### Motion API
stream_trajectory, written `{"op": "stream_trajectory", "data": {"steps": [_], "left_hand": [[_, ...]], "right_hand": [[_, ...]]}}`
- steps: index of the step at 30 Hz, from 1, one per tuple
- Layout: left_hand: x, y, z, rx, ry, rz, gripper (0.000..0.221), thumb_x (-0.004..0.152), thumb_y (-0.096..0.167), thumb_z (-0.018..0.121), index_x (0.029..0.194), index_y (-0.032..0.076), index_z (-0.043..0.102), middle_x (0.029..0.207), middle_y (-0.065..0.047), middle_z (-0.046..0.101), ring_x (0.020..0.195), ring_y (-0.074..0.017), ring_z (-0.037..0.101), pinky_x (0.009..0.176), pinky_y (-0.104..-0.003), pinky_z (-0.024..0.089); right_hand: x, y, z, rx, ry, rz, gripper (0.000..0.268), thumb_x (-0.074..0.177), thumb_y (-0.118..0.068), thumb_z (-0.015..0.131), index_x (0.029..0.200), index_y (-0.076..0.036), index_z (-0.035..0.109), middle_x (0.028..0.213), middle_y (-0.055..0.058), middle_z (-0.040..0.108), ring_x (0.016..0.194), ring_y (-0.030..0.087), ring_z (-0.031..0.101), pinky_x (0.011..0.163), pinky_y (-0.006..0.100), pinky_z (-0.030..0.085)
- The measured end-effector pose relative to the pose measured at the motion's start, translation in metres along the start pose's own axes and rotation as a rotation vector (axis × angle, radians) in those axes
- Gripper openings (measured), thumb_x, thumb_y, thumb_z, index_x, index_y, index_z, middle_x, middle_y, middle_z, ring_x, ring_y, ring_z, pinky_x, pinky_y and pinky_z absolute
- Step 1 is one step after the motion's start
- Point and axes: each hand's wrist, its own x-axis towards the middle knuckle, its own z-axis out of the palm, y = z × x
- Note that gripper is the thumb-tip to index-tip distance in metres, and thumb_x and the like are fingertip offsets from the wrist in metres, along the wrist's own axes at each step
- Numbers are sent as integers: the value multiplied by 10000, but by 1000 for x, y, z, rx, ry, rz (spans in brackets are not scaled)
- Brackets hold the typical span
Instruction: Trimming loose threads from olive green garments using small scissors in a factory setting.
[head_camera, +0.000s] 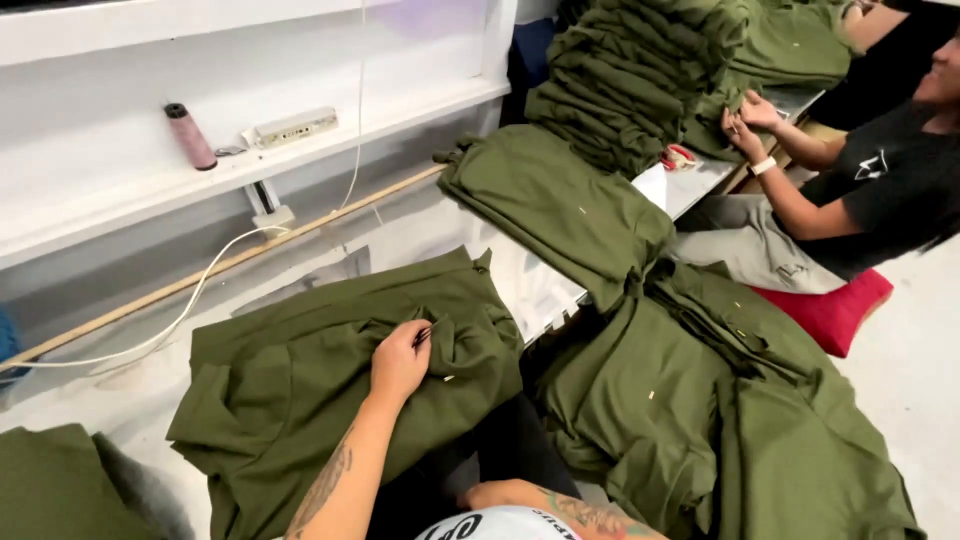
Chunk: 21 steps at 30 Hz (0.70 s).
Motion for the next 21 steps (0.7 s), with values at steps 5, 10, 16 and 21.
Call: {"op": "stream_trajectory", "data": {"steps": [5, 10, 16, 21], "left_hand": [[3, -5, -2, 43, -37, 52, 236, 943, 192, 655, 1167, 181, 729, 1126, -20, 750, 1037, -244, 727, 854, -396, 613], [1, -11, 4, 21, -45, 101, 260, 951, 180, 643, 1193, 132, 728, 1197, -28, 747, 1056, -254, 722, 848, -412, 585], [6, -20, 5, 8, -59, -4, 477, 703, 142, 712, 1174, 203, 750, 1205, 26, 771, 1089, -176, 727, 949, -307, 528], [5, 4, -13, -650, 292, -517, 148, 1018, 149, 614, 1097, 82, 720, 986, -92, 769, 496, -101, 393, 427, -254, 335]], "right_hand": [[-9, 9, -18, 94, -132, -382, 598, 1039, -518, 396, 1501, -153, 499, 1473, 121, 574, 1298, 304, 569, 1059, 392, 407], [-129, -65, -136, 257, -125, -525, 526, 1078, -426, 378, 1547, -202, 457, 1550, 62, 520, 1373, 205, 516, 1108, 305, 387], [-140, -102, -238, 769, 709, -838, 279, 1034, -243, 623, 1265, -92, 665, 1174, 12, 714, 1065, 102, 655, 968, 300, 546], [-11, -52, -246, 135, 1309, -335, 345, 978, -352, 666, 1126, -40, 666, 1092, 158, 647, 983, 371, 587, 830, 483, 477]]}}
